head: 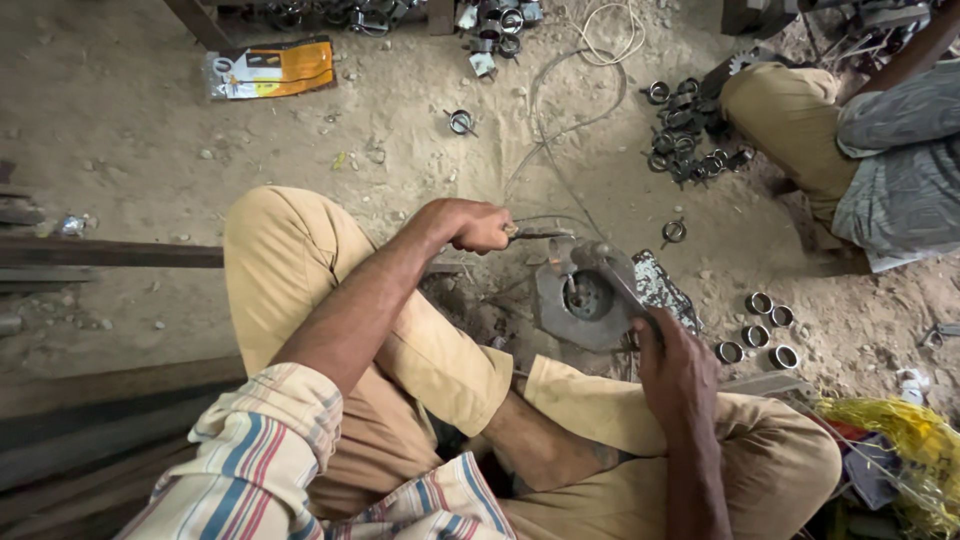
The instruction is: The person sits on the floor and uses a hammer to strike a metal ring held by pliers on a metal anvil. The person repeatedly adjusts the ring's position and hammers it to shape the metal.
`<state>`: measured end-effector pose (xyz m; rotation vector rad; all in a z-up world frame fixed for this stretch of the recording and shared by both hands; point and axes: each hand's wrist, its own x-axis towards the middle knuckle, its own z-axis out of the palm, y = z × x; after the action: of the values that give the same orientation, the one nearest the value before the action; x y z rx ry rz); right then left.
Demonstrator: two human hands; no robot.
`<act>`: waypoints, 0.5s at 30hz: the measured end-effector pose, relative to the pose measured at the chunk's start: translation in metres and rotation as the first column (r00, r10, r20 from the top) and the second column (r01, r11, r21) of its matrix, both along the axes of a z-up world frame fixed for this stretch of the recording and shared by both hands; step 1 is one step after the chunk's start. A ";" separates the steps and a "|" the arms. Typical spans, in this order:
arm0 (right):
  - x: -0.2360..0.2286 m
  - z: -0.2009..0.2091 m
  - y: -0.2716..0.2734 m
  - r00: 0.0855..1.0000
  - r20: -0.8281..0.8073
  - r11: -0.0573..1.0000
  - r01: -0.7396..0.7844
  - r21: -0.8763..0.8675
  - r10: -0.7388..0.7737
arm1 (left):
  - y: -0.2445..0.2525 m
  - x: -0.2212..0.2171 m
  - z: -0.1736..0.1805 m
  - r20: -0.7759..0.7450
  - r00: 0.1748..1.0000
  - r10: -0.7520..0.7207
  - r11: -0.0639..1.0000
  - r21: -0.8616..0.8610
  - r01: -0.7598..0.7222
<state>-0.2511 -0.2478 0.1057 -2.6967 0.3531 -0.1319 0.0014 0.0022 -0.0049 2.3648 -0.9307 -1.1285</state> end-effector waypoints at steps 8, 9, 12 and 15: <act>-0.001 -0.004 0.001 0.995 0.093 0.999 -0.045 -0.007 0.046 | -0.002 -0.001 0.003 0.027 1.000 -0.007 0.999 0.042 0.006; 0.000 -0.005 0.000 0.982 0.168 0.996 -0.081 -0.021 0.083 | -0.003 -0.001 0.002 0.035 0.999 -0.020 1.000 0.017 0.020; 0.004 -0.011 -0.001 0.998 -0.036 0.999 -0.045 0.018 0.046 | -0.006 -0.001 -0.002 0.002 1.000 -0.031 0.999 0.013 0.031; 0.001 -0.010 0.002 1.000 -0.009 0.997 -0.026 -0.071 0.026 | -0.004 0.000 -0.007 0.057 0.996 -0.072 0.994 -0.076 0.077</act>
<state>-0.2500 -0.2460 0.0956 -2.7716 0.3212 -0.1287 0.0017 -0.0018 -0.0120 2.3254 -1.0699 -1.0404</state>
